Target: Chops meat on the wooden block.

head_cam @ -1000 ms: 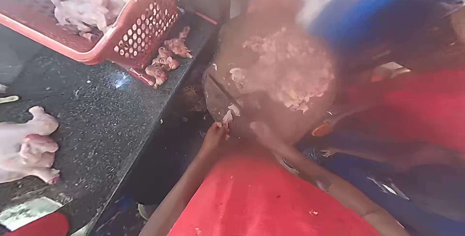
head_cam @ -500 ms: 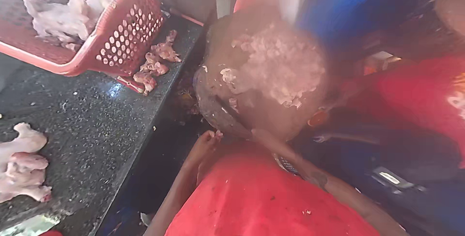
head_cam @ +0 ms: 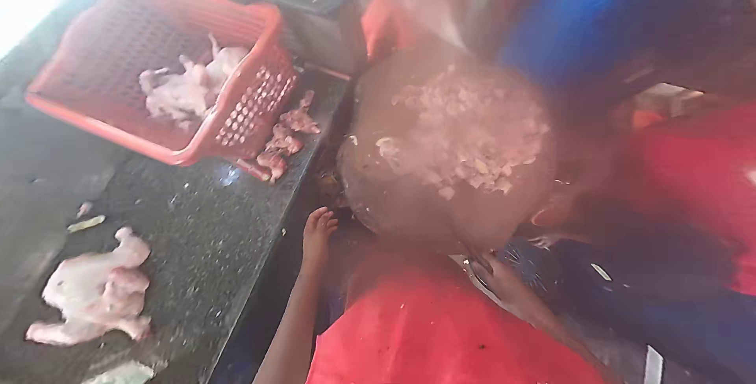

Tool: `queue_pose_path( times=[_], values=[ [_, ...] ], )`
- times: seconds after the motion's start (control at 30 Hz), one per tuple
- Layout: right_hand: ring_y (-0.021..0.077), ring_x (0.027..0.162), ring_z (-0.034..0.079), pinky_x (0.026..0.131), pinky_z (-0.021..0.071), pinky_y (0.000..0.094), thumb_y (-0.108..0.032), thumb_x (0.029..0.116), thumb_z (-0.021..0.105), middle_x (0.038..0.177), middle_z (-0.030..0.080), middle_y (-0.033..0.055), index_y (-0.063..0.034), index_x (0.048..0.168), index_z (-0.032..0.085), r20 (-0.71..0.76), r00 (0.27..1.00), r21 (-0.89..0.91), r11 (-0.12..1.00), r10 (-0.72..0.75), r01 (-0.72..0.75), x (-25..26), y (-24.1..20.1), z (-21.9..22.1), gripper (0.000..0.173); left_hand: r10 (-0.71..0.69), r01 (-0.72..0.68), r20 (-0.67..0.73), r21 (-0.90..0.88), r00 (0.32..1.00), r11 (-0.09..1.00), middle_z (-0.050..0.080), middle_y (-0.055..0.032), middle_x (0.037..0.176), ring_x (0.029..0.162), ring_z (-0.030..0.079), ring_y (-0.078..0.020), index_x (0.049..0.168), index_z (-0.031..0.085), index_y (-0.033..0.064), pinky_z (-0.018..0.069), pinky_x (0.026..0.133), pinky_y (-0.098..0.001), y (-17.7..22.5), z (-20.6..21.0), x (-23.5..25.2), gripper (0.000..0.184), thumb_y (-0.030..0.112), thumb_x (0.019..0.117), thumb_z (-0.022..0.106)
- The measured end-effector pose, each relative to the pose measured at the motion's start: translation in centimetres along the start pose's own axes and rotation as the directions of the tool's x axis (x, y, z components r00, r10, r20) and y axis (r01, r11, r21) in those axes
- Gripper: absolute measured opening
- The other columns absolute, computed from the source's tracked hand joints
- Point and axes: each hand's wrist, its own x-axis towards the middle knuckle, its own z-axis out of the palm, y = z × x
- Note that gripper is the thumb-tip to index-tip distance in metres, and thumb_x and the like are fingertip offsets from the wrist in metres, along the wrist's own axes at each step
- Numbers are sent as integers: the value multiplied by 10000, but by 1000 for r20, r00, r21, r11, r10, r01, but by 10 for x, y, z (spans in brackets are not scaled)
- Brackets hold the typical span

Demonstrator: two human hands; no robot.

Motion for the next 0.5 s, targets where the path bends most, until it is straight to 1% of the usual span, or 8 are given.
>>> queue_pose_path(
  times=[0.03, 0.1, 0.2, 0.3, 0.37, 0.4, 0.47, 0.5],
  values=[
    [382, 969, 680, 899, 521, 599, -490, 1054, 512, 1018, 687, 218, -57, 1280, 604, 5, 1000, -9, 1000, 1, -1, -2, 0, 1, 497, 27, -28, 25, 21, 999, 999, 654, -173, 1201, 946, 702, -222, 1387, 489, -18, 600, 815, -387, 4, 5, 2, 368, 180, 1077, 493],
    [382, 1010, 687, 918, 521, 603, -527, 1056, 479, 1055, 700, 213, -84, 1304, 609, 20, 1000, -26, 1000, -13, 14, -2, -1, 2, 525, 76, -81, 60, 77, 995, 994, 657, -180, 1201, 942, 703, -225, 1381, 499, -25, 600, 815, -391, 15, 14, 7, 369, 186, 1079, 486],
    [387, 1059, 686, 938, 520, 616, -532, 1061, 456, 1102, 704, 207, -91, 1304, 610, 41, 998, -75, 996, -54, 57, -1, 1, 0, 526, 161, -179, 106, 181, 981, 967, 667, -153, 1163, 913, 697, -191, 1341, 534, -21, 598, 795, -364, 38, 34, 13, 348, 191, 1066, 507],
    [398, 1119, 670, 985, 497, 615, -491, 1066, 476, 1148, 703, 208, -88, 1327, 611, 62, 994, -107, 990, -88, 94, -7, -2, -7, 499, 261, -337, 254, 329, 931, 882, 673, -158, 1171, 969, 696, -191, 1289, 586, -30, 595, 861, -375, 64, 67, 24, 326, 187, 1052, 532],
    [411, 1098, 677, 963, 502, 636, -477, 1059, 501, 1131, 709, 207, -96, 1303, 624, 64, 991, -144, 981, -120, 128, -8, -5, -10, 470, 261, -459, 426, 471, 866, 753, 683, -163, 1222, 1070, 688, -205, 1286, 615, -25, 565, 961, -399, 82, 92, 32, 313, 174, 1057, 536],
    [416, 1095, 678, 953, 502, 648, -461, 1056, 515, 1132, 710, 206, -99, 1289, 630, 70, 989, -166, 976, -130, 140, -9, -7, -13, 446, 234, -526, 517, 537, 823, 659, 684, -154, 1256, 1139, 674, -210, 1290, 629, -7, 542, 1018, -409, 89, 107, 35, 310, 182, 1059, 546],
    [424, 1080, 679, 925, 503, 663, -391, 1042, 558, 1126, 710, 204, -94, 1238, 641, 79, 984, -214, 961, -161, 175, -9, -13, -19, 366, 194, -684, 669, 623, 717, 380, 662, -128, 1331, 1259, 622, -238, 1313, 659, 62, 486, 1099, -439, 92, 136, 44, 334, 242, 1044, 576],
    [427, 1071, 681, 911, 506, 667, -351, 1029, 582, 1126, 712, 201, -101, 1232, 647, 80, 982, -238, 953, -171, 185, -8, -13, -19, 328, 188, -743, 721, 627, 667, 234, 630, -123, 1390, 1326, 570, -277, 1340, 659, 105, 436, 1138, -481, 88, 151, 49, 361, 271, 1026, 595]
  ],
)
